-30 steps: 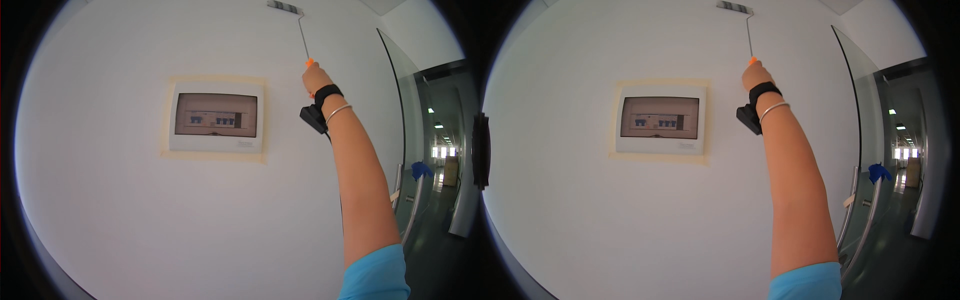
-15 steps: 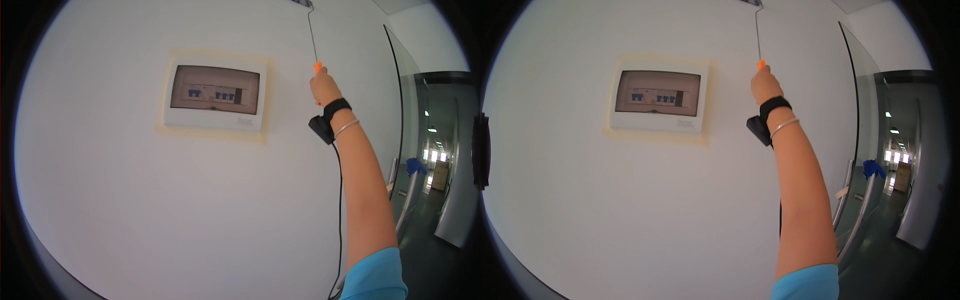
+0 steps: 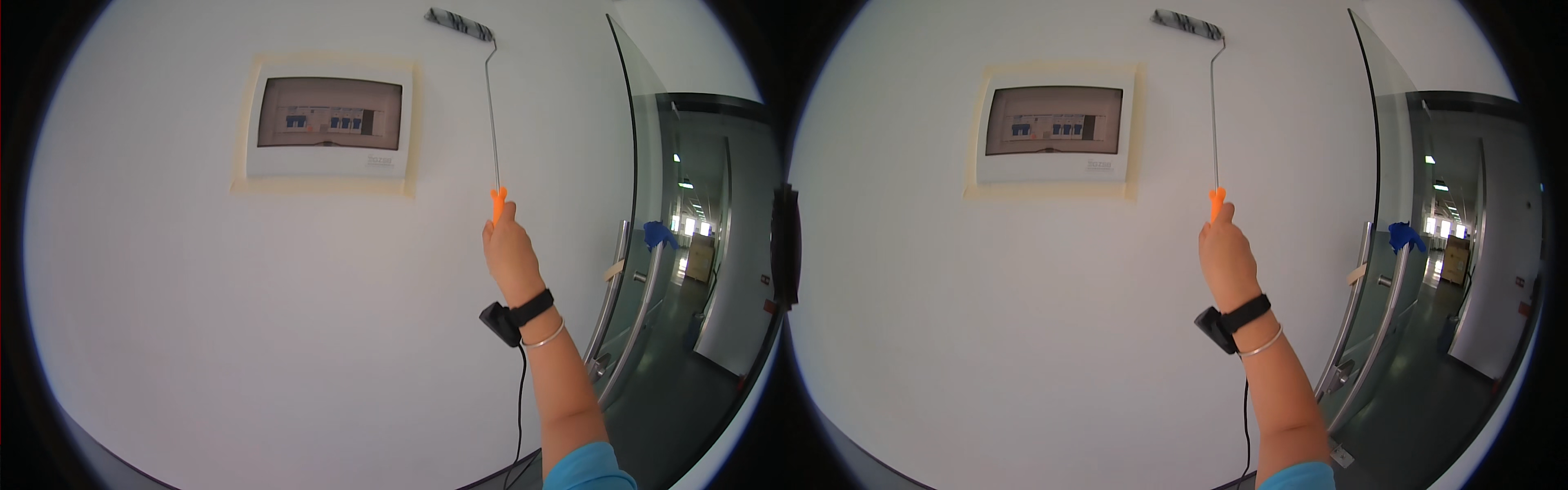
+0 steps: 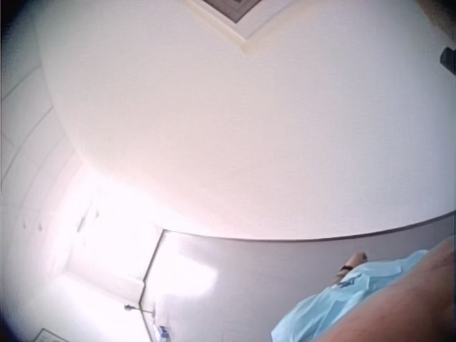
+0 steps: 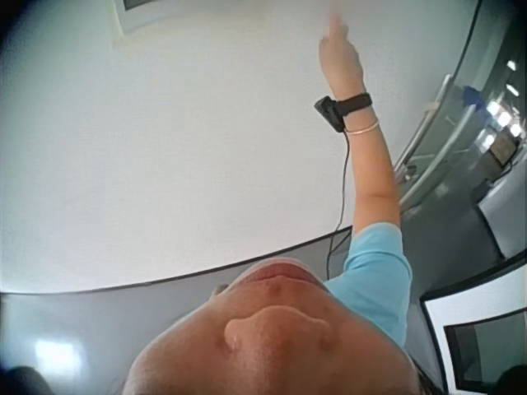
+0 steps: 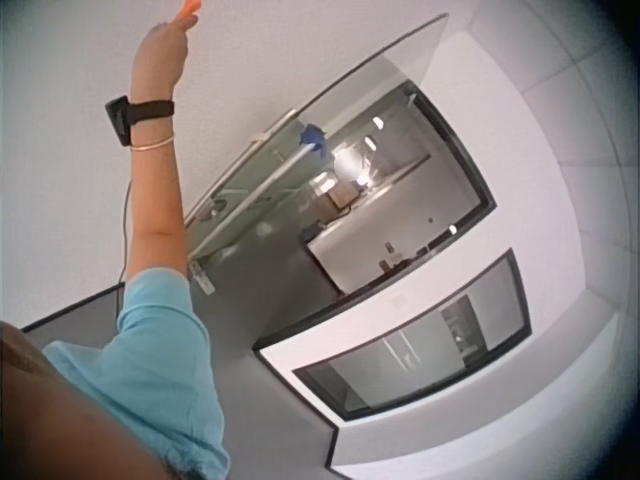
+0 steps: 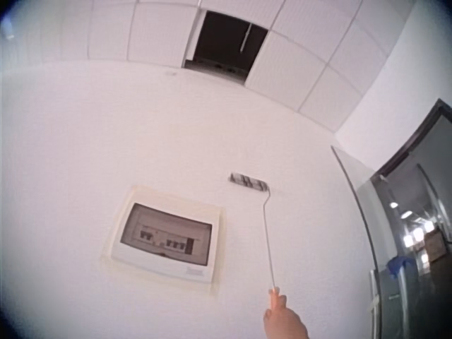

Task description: Applying masking tape around a wall-mounted panel and then using a paint roller over the taped area.

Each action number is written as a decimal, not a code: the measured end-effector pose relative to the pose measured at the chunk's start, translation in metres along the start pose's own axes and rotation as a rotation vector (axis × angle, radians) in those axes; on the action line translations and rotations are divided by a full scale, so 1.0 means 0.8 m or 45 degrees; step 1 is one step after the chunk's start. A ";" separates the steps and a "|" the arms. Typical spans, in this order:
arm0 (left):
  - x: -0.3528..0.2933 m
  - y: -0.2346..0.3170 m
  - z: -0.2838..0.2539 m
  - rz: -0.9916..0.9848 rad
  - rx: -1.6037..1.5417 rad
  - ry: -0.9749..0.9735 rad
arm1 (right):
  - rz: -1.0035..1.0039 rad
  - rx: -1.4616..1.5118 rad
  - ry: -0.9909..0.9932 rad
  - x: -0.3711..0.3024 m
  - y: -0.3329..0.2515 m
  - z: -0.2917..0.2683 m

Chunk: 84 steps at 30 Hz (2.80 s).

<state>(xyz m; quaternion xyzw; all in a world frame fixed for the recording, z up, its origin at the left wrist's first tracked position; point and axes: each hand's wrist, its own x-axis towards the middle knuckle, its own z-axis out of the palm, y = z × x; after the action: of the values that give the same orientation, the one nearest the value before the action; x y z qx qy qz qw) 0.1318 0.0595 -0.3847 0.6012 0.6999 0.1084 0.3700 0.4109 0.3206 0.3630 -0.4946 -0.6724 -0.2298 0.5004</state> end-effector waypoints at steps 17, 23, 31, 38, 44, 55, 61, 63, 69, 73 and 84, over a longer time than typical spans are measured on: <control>-0.105 0.065 -0.064 -0.044 -0.085 0.018 | 0.059 -0.008 -0.216 -0.182 0.018 0.027; -0.085 0.055 -0.042 0.048 -0.078 0.083 | 0.082 0.048 -0.301 -0.230 0.019 0.025; -0.079 0.090 -0.060 -0.114 0.025 -0.206 | 0.120 0.056 -0.326 -0.291 0.023 0.032; -0.084 0.075 -0.058 -0.174 -0.039 -0.217 | 0.222 0.133 -0.393 -0.338 0.019 0.039; -0.097 0.056 -0.059 -0.253 -0.149 -0.169 | 0.235 -0.035 -0.397 -0.378 0.041 0.045; -0.105 0.072 -0.074 -0.269 -0.035 -0.210 | 0.260 -0.103 -0.523 -0.444 0.080 0.023; -0.103 0.070 -0.077 -0.244 -0.028 -0.240 | 0.256 -0.063 -0.459 -0.491 0.083 0.017; -0.111 0.076 -0.079 -0.262 -0.052 -0.231 | 0.293 -0.077 -0.502 -0.506 0.084 0.012; -0.128 0.039 -0.050 -0.320 -0.009 -0.119 | 0.384 -0.042 -0.653 -0.555 0.083 -0.002; -0.117 -0.030 -0.014 -0.454 -0.045 -0.210 | 0.402 -0.063 -0.697 -0.580 0.079 -0.011; -0.139 0.003 -0.033 -0.418 0.028 -0.127 | 0.513 -0.071 -0.871 -0.657 0.089 -0.032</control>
<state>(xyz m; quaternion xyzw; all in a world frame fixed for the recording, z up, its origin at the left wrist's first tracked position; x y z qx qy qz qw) 0.1170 -0.0348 -0.3219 0.4876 0.7705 0.0089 0.4105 0.4910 0.0998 -0.1132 -0.6779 -0.6834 0.0329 0.2690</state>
